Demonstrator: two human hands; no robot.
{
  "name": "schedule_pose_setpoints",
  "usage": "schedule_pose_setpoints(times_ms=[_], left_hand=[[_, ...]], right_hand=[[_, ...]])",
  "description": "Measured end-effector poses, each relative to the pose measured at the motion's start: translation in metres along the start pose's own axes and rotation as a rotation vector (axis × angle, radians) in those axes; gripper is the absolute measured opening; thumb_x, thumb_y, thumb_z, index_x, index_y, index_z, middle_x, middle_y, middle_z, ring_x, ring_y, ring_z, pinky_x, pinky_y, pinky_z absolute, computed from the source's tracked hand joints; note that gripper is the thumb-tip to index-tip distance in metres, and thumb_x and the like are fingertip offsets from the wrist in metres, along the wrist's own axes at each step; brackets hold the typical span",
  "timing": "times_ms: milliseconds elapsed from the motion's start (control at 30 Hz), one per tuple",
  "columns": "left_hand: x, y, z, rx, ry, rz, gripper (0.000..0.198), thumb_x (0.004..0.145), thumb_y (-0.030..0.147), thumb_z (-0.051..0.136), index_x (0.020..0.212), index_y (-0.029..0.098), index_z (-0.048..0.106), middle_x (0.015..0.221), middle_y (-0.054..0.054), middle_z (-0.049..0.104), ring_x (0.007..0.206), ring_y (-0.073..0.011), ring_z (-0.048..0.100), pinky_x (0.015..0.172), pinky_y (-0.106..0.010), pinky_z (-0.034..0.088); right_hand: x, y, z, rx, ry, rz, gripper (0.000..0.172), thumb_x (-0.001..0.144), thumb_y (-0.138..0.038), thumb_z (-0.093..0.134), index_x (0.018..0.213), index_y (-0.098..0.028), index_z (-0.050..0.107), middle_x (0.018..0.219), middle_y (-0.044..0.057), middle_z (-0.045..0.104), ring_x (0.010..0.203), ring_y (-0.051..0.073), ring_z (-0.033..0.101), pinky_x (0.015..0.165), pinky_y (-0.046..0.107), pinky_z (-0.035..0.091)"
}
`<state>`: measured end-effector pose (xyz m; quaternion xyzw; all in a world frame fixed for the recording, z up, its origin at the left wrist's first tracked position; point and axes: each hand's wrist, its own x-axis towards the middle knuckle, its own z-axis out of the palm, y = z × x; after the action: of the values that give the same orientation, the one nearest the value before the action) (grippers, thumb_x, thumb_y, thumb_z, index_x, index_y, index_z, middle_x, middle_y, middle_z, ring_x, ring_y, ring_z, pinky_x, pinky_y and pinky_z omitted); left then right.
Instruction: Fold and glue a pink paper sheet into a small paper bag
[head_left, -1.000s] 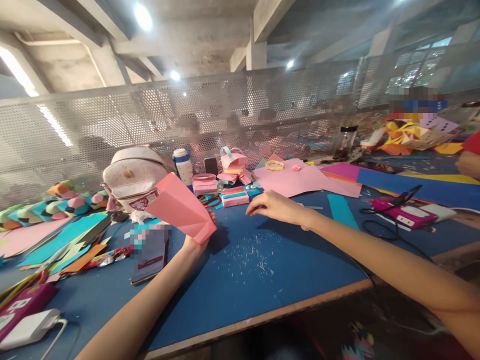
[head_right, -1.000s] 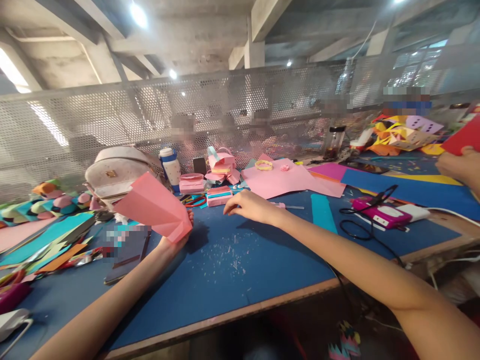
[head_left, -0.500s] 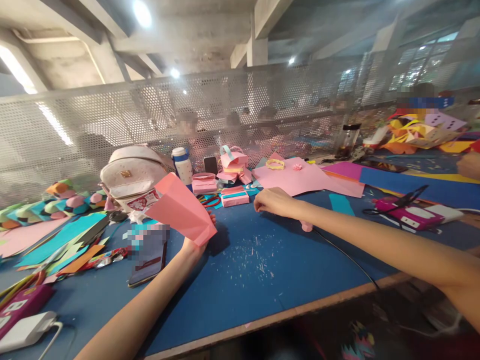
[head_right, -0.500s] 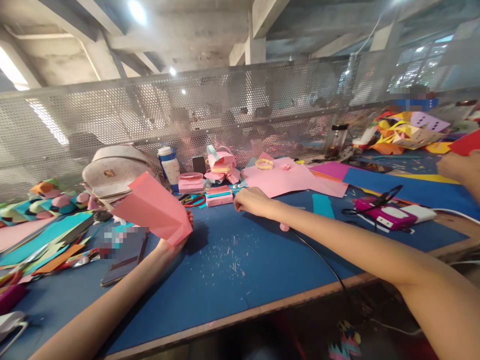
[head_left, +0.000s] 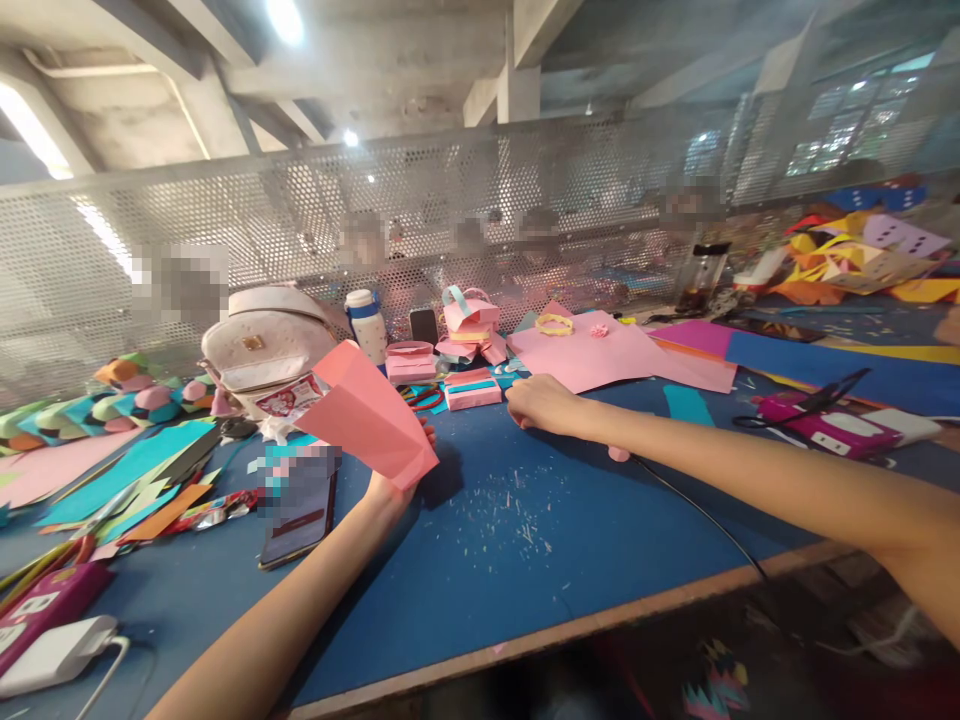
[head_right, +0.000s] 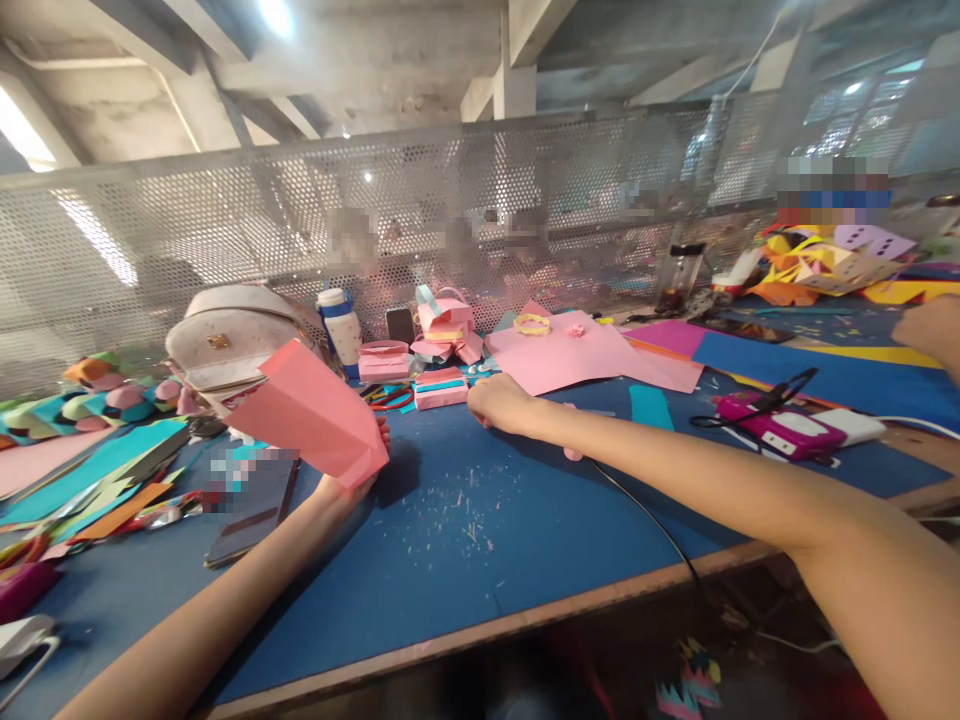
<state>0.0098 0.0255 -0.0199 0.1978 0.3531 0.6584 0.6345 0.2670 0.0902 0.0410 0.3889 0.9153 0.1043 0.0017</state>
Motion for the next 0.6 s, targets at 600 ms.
schedule_pose_setpoints(times_ms=[600], left_hand=[[-0.0085, 0.0014, 0.0069, -0.012, -0.015, 0.017, 0.037, 0.096, 0.015, 0.036, 0.082, 0.022, 0.070, 0.078, -0.003, 0.074, 0.073, -0.0169, 0.067, 0.074, -0.029, 0.057]], right_hand=[[0.0041, -0.0062, -0.0053, -0.139, -0.008, -0.108, 0.017, 0.070, -0.006, 0.059, 0.074, -0.014, 0.074, 0.083, 0.012, 0.073, 0.075, 0.022, 0.060, 0.061, 0.031, 0.032]])
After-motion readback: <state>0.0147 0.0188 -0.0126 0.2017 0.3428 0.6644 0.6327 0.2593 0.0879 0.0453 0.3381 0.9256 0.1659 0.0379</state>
